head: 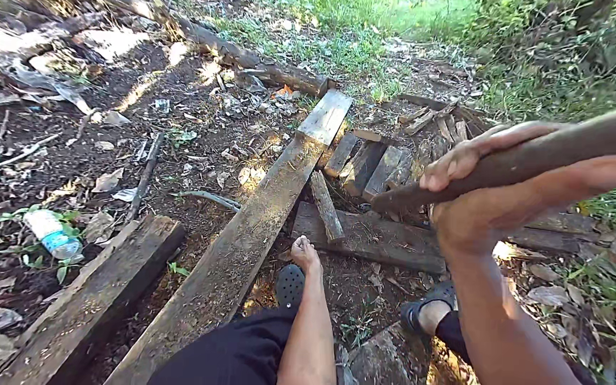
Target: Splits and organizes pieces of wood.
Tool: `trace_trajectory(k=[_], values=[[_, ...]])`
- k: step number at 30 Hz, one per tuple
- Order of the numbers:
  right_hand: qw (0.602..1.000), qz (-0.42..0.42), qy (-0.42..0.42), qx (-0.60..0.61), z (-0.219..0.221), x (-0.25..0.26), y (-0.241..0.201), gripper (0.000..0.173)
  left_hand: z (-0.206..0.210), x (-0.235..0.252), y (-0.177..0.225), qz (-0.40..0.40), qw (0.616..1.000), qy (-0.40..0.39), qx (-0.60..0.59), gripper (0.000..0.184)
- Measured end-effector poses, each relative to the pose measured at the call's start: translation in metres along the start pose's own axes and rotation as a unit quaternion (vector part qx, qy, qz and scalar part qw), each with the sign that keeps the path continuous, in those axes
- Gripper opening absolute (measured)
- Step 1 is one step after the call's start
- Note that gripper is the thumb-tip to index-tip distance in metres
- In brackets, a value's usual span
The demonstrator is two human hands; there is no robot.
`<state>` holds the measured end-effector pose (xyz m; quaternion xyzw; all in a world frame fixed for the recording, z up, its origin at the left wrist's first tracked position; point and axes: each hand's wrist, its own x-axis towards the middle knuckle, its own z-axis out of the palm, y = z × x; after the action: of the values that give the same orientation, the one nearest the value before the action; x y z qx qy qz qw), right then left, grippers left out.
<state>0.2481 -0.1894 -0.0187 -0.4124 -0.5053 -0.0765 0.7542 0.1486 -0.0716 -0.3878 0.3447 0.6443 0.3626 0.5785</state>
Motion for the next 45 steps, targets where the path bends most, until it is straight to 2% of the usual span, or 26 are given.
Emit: trace_trajectory(k=[1,2,3,4,6,7,8,10,13,16,18,22,25,27,29,31,32,34,35,37,38,39,40,41,43,45], values=[[0.999,0.039,0.002,-0.035,-0.006,-0.031,0.018,0.065,0.0,0.002,-0.006,0.004,1.0,0.013,0.009,0.034],[0.989,0.115,0.0,-0.09,-0.016,-0.084,0.039,0.068,-0.001,0.003,-0.012,0.011,0.999,0.025,0.023,0.035],[0.963,0.221,-0.018,-0.151,-0.031,-0.153,0.06,0.072,-0.004,0.004,-0.015,0.02,0.998,0.034,0.04,0.035],[0.913,0.35,-0.05,-0.205,-0.047,-0.224,0.076,0.075,-0.004,0.004,-0.015,0.03,0.997,0.039,0.057,0.036],[0.765,0.573,-0.114,-0.27,-0.073,-0.323,0.1,0.078,-0.003,0.0,-0.01,0.04,0.995,0.047,0.08,0.035],[0.707,0.631,-0.139,-0.287,-0.075,-0.345,0.106,0.082,-0.005,-0.002,-0.007,0.047,0.993,0.05,0.091,0.035],[0.678,0.654,-0.158,-0.297,-0.071,-0.348,0.109,0.084,-0.005,-0.001,0.0,0.054,0.992,0.048,0.101,0.035],[0.655,0.672,-0.175,-0.299,-0.069,-0.336,0.098,0.082,-0.01,-0.007,-0.005,0.065,0.99,0.027,0.122,0.036],[0.649,0.7,-0.142,-0.262,-0.073,-0.308,0.086,0.079,-0.009,-0.008,-0.014,0.045,0.994,-0.002,0.101,0.034],[0.645,0.733,-0.077,-0.2,-0.065,-0.279,0.064,0.079,-0.009,-0.01,-0.01,0.016,0.997,0.01,0.068,0.034],[0.667,0.722,-0.048,-0.18,-0.06,-0.253,0.049,0.08,-0.008,-0.013,-0.004,0.006,0.998,0.004,0.057,0.035],[0.773,0.616,-0.004,-0.15,-0.048,-0.166,0.025,0.077,-0.003,-0.007,-0.006,0.013,0.999,0.017,0.043,0.035],[0.872,0.472,0.026,-0.127,-0.038,-0.094,0.018,0.079,0.0,-0.004,-0.007,0.04,0.997,0.041,0.057,0.035],[0.924,0.363,0.026,-0.115,-0.031,-0.053,0.018,0.079,0.0,-0.006,-0.004,0.049,0.995,0.056,0.067,0.035],[0.955,0.28,0.003,-0.102,-0.024,-0.026,0.021,0.074,-0.001,-0.008,0.001,0.053,0.994,0.072,0.068,0.036],[0.963,0.249,-0.008,-0.1,-0.016,-0.028,0.037,0.072,-0.002,-0.008,0.0,0.059,0.992,0.094,0.066,0.036],[0.958,0.261,-0.017,-0.12,-0.017,-0.049,0.051,0.074,-0.004,-0.007,-0.002,0.065,0.99,0.107,0.066,0.036],[0.915,0.348,-0.056,-0.197,-0.032,-0.138,0.09,0.081,-0.008,-0.008,-0.001,0.079,0.986,0.12,0.084,0.038],[0.869,0.435,-0.083,-0.223,-0.044,-0.195,0.104,0.077,-0.01,-0.01,0.003,0.087,0.984,0.123,0.097,0.039],[0.725,0.647,-0.096,-0.213,-0.06,-0.278,0.118,0.074,-0.012,-0.015,0.017,0.09,0.982,0.123,0.109,0.039],[0.66,0.726,-0.065,-0.183,-0.062,-0.299,0.117,0.077,-0.014,-0.018,0.021,0.087,0.984,0.116,0.108,0.039],[0.624,0.766,-0.02,-0.155,-0.06,-0.304,0.113,0.079,-0.016,-0.019,0.025,0.089,0.985,0.108,0.103,0.039],[0.613,0.777,0.011,-0.143,-0.061,-0.302,0.106,0.078,-0.017,-0.02,0.025,0.095,0.986,0.099,0.096,0.039],[0.619,0.771,0.012,-0.146,-0.066,-0.298,0.094,0.078,-0.023,-0.024,0.021,0.105,0.986,0.089,0.094,0.038],[0.659,0.723,-0.06,-0.2,-0.076,-0.284,0.084,0.079,-0.027,-0.027,0.024,0.132,0.985,0.072,0.089,0.038],[0.663,0.697,-0.106,-0.251,-0.085,-0.28,0.08,0.081,-0.023,-0.032,0.02,0.123,0.986,0.063,0.091,0.037]])
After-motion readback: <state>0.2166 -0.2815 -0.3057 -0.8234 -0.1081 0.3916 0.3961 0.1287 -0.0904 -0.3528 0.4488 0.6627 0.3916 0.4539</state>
